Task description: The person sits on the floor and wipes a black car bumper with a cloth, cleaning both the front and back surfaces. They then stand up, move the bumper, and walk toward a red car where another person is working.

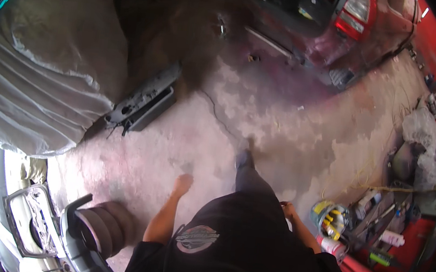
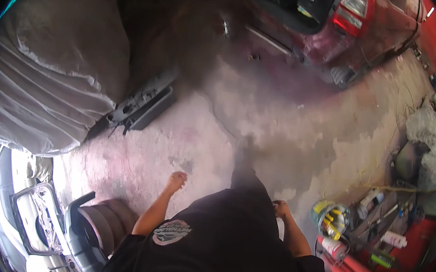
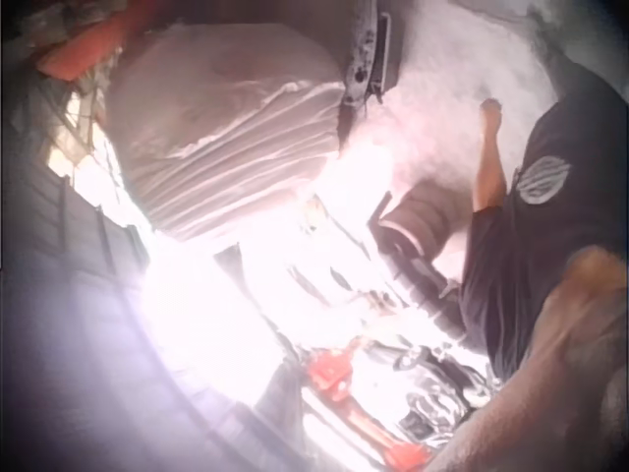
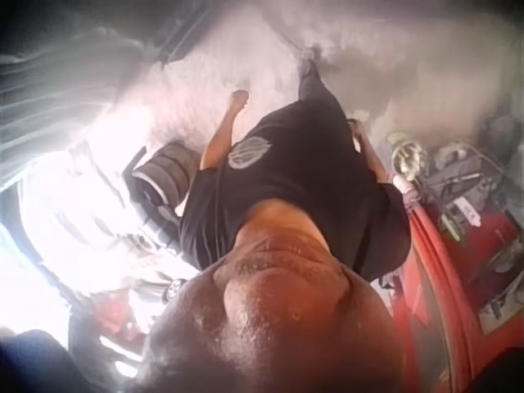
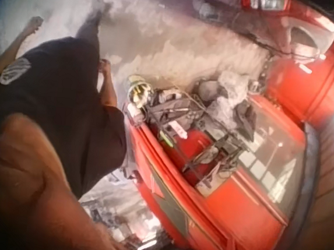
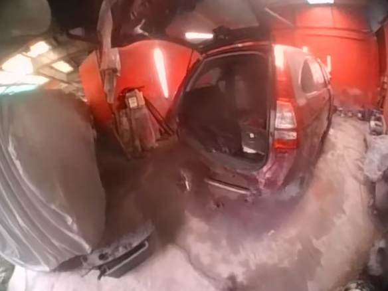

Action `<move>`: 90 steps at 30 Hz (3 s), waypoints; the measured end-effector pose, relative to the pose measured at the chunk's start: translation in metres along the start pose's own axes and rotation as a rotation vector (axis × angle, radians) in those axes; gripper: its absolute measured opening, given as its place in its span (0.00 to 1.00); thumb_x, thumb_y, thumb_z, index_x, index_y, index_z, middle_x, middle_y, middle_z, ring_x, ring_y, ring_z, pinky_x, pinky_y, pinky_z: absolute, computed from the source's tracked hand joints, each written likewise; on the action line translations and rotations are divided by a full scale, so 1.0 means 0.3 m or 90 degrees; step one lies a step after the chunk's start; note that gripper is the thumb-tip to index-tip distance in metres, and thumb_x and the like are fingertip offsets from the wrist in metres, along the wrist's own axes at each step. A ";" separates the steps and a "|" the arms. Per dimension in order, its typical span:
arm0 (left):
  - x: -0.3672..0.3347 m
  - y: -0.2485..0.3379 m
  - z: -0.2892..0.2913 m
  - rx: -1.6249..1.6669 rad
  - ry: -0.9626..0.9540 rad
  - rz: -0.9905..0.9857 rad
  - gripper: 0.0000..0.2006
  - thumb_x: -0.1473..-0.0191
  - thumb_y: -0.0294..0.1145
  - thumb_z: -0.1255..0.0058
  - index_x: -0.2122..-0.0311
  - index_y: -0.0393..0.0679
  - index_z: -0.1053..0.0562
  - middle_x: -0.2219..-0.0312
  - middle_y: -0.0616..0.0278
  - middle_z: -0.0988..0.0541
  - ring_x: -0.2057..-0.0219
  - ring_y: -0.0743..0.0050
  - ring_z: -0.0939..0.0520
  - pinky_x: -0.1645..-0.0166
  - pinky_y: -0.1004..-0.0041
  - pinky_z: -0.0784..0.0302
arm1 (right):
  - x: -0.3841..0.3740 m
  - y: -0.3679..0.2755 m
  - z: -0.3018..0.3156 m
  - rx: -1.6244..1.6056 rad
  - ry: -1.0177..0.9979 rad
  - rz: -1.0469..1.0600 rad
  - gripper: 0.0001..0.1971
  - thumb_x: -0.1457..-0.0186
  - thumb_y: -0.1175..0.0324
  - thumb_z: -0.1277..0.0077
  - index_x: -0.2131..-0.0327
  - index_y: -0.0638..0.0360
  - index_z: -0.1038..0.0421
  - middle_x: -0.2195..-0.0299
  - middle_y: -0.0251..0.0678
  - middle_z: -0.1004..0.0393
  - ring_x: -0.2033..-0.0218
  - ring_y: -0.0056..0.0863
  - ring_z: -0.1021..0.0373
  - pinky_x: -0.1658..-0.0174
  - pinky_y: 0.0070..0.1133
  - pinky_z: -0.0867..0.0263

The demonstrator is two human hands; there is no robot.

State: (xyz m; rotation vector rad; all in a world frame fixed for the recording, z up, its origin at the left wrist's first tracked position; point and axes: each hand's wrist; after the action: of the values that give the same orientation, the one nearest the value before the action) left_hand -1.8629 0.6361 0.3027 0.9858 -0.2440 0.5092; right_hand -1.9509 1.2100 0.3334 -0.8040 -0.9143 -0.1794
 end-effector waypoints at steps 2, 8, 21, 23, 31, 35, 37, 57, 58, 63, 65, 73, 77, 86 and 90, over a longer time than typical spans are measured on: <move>-0.143 0.135 0.019 0.095 -0.018 0.103 0.11 0.43 0.33 0.49 0.64 0.39 0.18 0.67 0.53 0.15 0.68 0.55 0.14 0.63 0.60 0.18 | -0.218 -0.191 0.130 0.084 0.017 0.000 0.18 0.43 0.73 0.46 0.48 0.64 0.25 0.66 0.46 0.18 0.66 0.41 0.19 0.67 0.37 0.19; -0.336 0.397 0.085 0.132 0.127 0.153 0.09 0.44 0.31 0.41 0.61 0.38 0.18 0.69 0.57 0.14 0.70 0.71 0.16 0.61 0.68 0.18 | -0.815 -0.851 0.679 0.230 0.112 0.246 0.06 0.41 0.69 0.51 0.68 0.57 0.25 0.79 0.33 0.23 0.76 0.27 0.23 0.76 0.28 0.27; -1.229 0.559 0.464 0.277 0.120 0.195 0.16 0.41 0.41 0.42 0.58 0.37 0.18 0.66 0.57 0.15 0.63 0.71 0.17 0.56 0.69 0.22 | -1.470 -1.864 0.687 0.357 0.139 0.495 0.15 0.46 0.69 0.46 0.55 0.61 0.21 0.70 0.40 0.20 0.72 0.29 0.23 0.65 0.28 0.25; -1.415 0.569 0.595 0.283 0.113 0.220 0.17 0.43 0.43 0.41 0.59 0.38 0.18 0.70 0.59 0.17 0.69 0.72 0.18 0.65 0.69 0.22 | -1.541 -1.945 0.610 0.479 0.009 0.364 0.18 0.46 0.62 0.42 0.54 0.60 0.21 0.68 0.41 0.18 0.68 0.33 0.21 0.61 0.32 0.24; -2.105 0.522 1.129 0.282 0.041 0.280 0.10 0.47 0.36 0.42 0.68 0.40 0.21 0.76 0.62 0.20 0.82 0.73 0.20 0.80 0.69 0.23 | -1.740 -2.381 0.616 0.166 -0.020 0.123 0.20 0.42 0.68 0.46 0.48 0.68 0.25 0.70 0.46 0.18 0.75 0.31 0.20 0.73 0.28 0.24; -2.462 0.548 1.317 0.169 0.071 0.093 0.11 0.48 0.37 0.44 0.73 0.39 0.21 0.79 0.62 0.20 0.83 0.75 0.21 0.79 0.68 0.25 | -1.903 -2.602 0.636 0.064 0.027 0.091 0.20 0.44 0.61 0.45 0.53 0.67 0.22 0.70 0.51 0.19 0.70 0.38 0.19 0.64 0.33 0.25; -2.611 0.594 1.345 0.211 0.081 0.195 0.11 0.49 0.37 0.45 0.74 0.40 0.20 0.80 0.63 0.20 0.83 0.75 0.21 0.78 0.67 0.26 | -1.988 -2.675 0.632 0.116 0.008 0.124 0.20 0.44 0.58 0.45 0.56 0.65 0.20 0.68 0.53 0.19 0.67 0.42 0.19 0.59 0.36 0.25; -3.586 1.082 1.786 0.259 0.222 0.266 0.15 0.45 0.34 0.43 0.61 0.31 0.19 0.70 0.53 0.16 0.71 0.70 0.19 0.66 0.68 0.23 | -3.165 -4.603 1.190 0.102 0.053 0.364 0.19 0.42 0.69 0.49 0.48 0.61 0.24 0.67 0.37 0.19 0.71 0.22 0.25 0.65 0.24 0.27; -3.652 1.069 1.803 0.248 0.225 0.230 0.15 0.45 0.35 0.44 0.61 0.30 0.20 0.69 0.51 0.16 0.69 0.69 0.18 0.63 0.67 0.23 | -3.156 -4.701 1.185 0.097 0.066 0.419 0.19 0.42 0.69 0.49 0.47 0.62 0.24 0.67 0.37 0.19 0.71 0.22 0.25 0.65 0.23 0.26; -4.145 1.005 1.978 0.247 0.132 0.184 0.17 0.44 0.36 0.46 0.61 0.28 0.21 0.70 0.50 0.17 0.69 0.63 0.17 0.63 0.62 0.23 | -3.155 -5.059 1.191 -0.113 0.057 0.388 0.19 0.41 0.69 0.49 0.47 0.65 0.25 0.66 0.36 0.18 0.71 0.21 0.24 0.66 0.21 0.27; -4.345 1.011 2.129 0.190 0.099 0.187 0.15 0.45 0.34 0.45 0.62 0.29 0.20 0.71 0.51 0.17 0.71 0.63 0.18 0.66 0.63 0.23 | -3.189 -5.183 1.229 -0.197 0.144 0.380 0.17 0.40 0.70 0.50 0.49 0.65 0.25 0.67 0.37 0.19 0.73 0.20 0.24 0.68 0.20 0.27; -5.020 1.136 2.819 0.345 -0.024 0.246 0.04 0.45 0.25 0.47 0.66 0.37 0.23 0.80 0.61 0.24 0.83 0.72 0.24 0.81 0.73 0.30 | -3.176 -5.557 1.520 -0.394 0.558 0.458 0.14 0.40 0.75 0.53 0.53 0.66 0.24 0.70 0.36 0.19 0.76 0.18 0.27 0.74 0.17 0.32; -5.352 1.376 3.038 0.343 -0.015 0.163 0.06 0.43 0.27 0.47 0.61 0.39 0.23 0.78 0.65 0.23 0.82 0.79 0.25 0.80 0.74 0.31 | -3.078 -5.606 1.660 -0.409 0.764 0.455 0.12 0.36 0.75 0.52 0.52 0.65 0.24 0.70 0.34 0.21 0.77 0.17 0.29 0.75 0.15 0.34; -5.742 1.758 2.880 0.162 -0.172 -0.039 0.11 0.43 0.32 0.43 0.57 0.38 0.20 0.70 0.63 0.18 0.73 0.77 0.19 0.71 0.74 0.25 | -2.936 -5.692 2.242 -0.140 1.269 0.473 0.23 0.34 0.65 0.48 0.39 0.64 0.34 0.61 0.31 0.29 0.64 0.20 0.33 0.60 0.20 0.34; -5.778 1.558 2.749 -0.073 -0.283 -0.190 0.14 0.47 0.34 0.41 0.58 0.38 0.19 0.66 0.47 0.15 0.64 0.55 0.13 0.57 0.62 0.21 | -2.977 -5.709 2.427 -0.032 1.366 0.344 0.32 0.33 0.52 0.53 0.35 0.66 0.40 0.44 0.56 0.33 0.46 0.46 0.34 0.40 0.36 0.41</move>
State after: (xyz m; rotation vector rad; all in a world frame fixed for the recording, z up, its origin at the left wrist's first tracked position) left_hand -3.5639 -0.3674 0.3598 0.9939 -0.5085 -0.0028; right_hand -3.7559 0.3436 0.8355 -0.4509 1.3119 -0.4263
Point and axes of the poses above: each hand's wrist, its own x-axis away from the middle knuckle, its own z-axis out of the back of the hand, y = z × x
